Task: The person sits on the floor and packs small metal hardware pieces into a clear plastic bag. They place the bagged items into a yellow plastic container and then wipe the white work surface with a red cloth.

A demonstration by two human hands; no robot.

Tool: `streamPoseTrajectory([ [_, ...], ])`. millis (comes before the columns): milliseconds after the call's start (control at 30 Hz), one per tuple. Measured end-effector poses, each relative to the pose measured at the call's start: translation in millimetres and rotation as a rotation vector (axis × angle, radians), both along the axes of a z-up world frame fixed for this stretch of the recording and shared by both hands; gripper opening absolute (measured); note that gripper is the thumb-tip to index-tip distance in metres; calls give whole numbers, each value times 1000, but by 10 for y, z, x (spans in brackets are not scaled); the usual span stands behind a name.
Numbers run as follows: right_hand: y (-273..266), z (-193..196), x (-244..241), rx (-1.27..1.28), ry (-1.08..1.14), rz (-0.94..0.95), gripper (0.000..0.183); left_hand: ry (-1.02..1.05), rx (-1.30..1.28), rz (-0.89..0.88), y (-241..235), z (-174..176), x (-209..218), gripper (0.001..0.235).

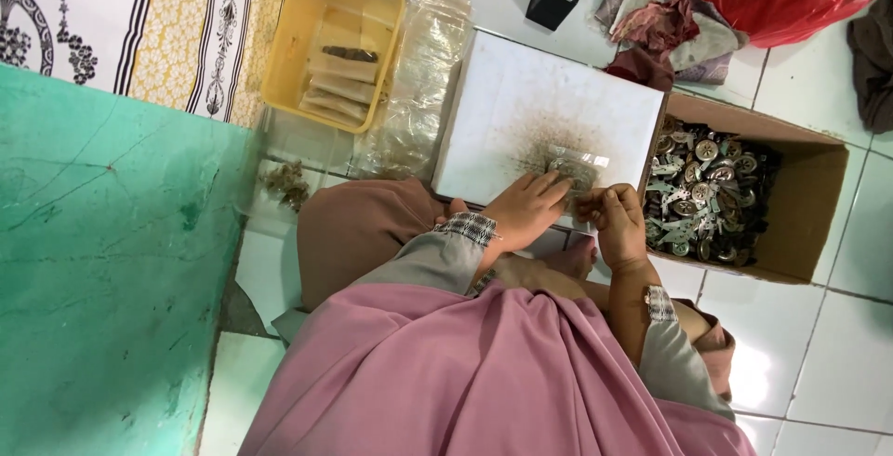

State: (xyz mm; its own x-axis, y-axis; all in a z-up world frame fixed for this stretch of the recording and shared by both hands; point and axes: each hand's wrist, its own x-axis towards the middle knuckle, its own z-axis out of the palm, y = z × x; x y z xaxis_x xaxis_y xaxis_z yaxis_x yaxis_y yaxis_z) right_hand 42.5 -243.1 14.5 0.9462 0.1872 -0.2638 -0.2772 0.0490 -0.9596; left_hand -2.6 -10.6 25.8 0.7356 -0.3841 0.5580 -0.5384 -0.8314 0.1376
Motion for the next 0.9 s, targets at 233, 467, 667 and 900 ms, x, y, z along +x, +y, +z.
streamPoseTrajectory([
  [233, 13, 57, 55, -119, 69, 44, 14, -44, -100, -100, -32, -66, 149, 22],
  [467, 204, 368, 15, -187, 113, 11, 19, 10, -104, -141, -45, -167, 208, 18],
  [667, 110, 173, 75, -246, 98, 24, 22, -2, -124, -104, 3, 285, 262, 19],
  [900, 127, 179, 24, -272, 128, -13, 23, 184, 35, -60, -106, -331, 329, 54],
])
